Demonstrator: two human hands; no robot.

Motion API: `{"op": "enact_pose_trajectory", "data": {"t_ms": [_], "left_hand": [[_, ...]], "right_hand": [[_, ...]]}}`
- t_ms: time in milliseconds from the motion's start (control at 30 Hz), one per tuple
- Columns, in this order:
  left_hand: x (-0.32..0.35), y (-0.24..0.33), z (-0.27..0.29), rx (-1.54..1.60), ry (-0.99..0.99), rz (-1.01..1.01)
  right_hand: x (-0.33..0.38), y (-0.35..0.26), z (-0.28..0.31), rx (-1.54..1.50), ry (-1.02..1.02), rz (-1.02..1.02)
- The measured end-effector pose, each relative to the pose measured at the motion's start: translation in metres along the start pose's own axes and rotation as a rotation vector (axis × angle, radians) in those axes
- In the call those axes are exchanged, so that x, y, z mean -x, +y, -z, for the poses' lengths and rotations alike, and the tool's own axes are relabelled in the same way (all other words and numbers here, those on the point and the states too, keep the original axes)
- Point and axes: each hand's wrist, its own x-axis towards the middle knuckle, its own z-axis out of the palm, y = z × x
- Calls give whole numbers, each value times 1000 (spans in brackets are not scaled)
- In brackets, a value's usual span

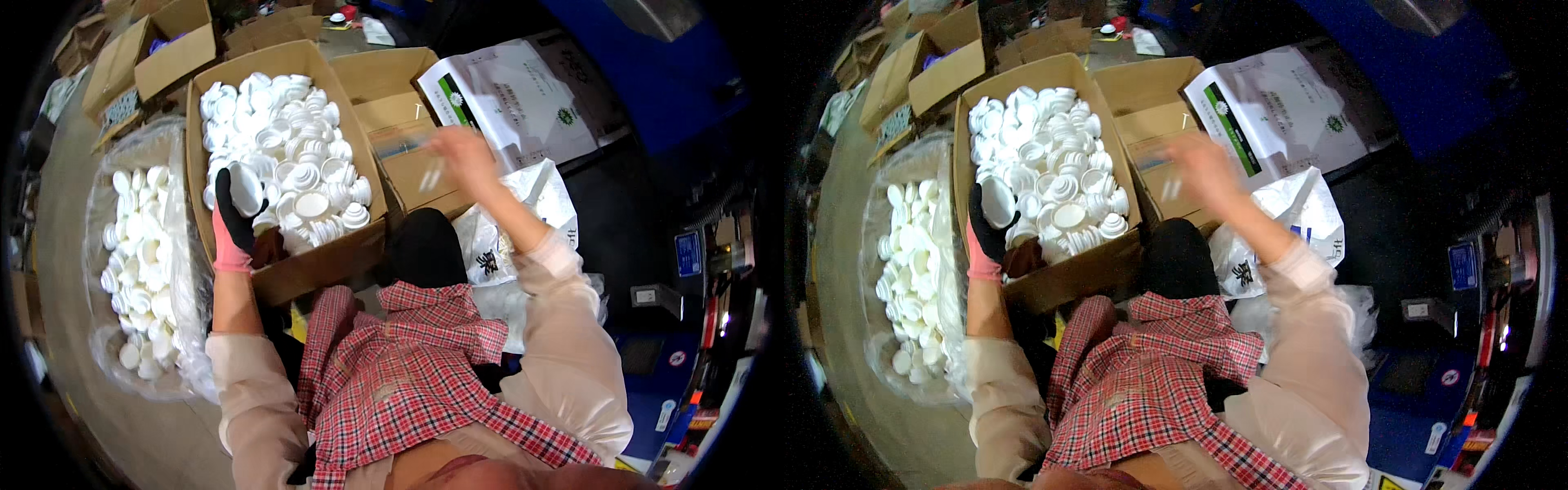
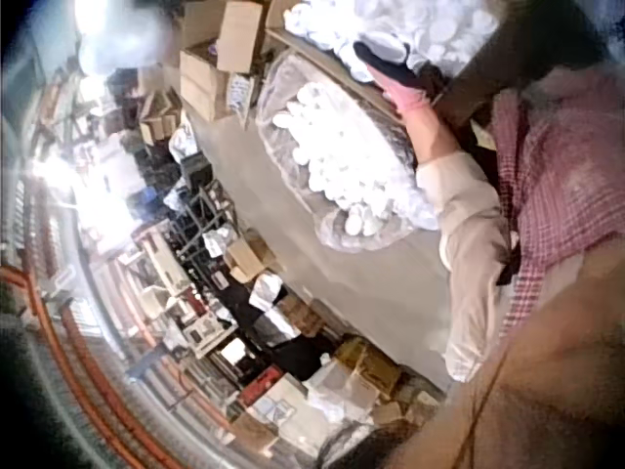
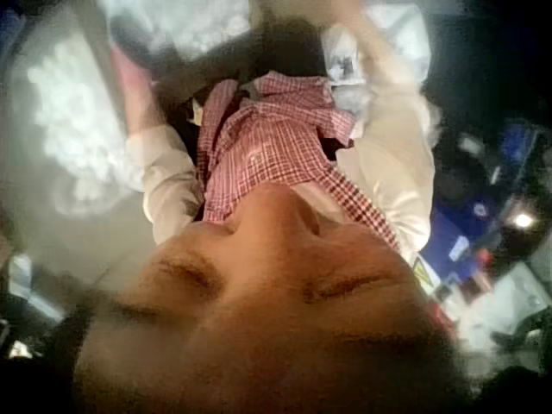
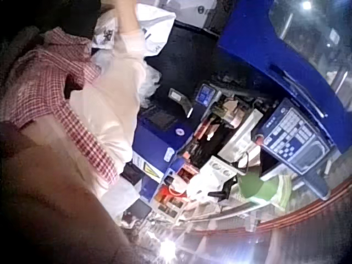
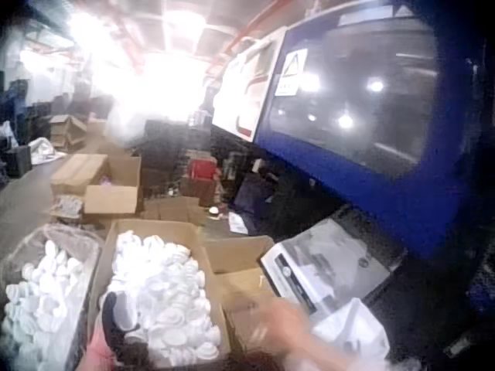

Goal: The person sits on the floor and repeatedly picks up white plastic lids and small cylindrical inserts from a cardboard box. They insert the small pieces into the lids and place the assembled units into a plastic bag.

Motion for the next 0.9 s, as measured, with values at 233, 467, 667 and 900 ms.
{"op": "enact_pose_trajectory", "data": {"t_ms": [233, 467, 667, 900], "left_hand": [[-22, 27, 7, 1188, -192, 399], [-17, 46, 24, 1180, -68, 351], [-15, 47, 40, 1202, -15, 325], [-16, 54, 46, 976, 125, 309]], "right_hand": [[92, 57, 101, 445, -515, -431], [12, -61, -115, -315, -634, 68], [8, -155, -312, -260, -569, 333], [-7, -145, -355, -403, -809, 267]]}}
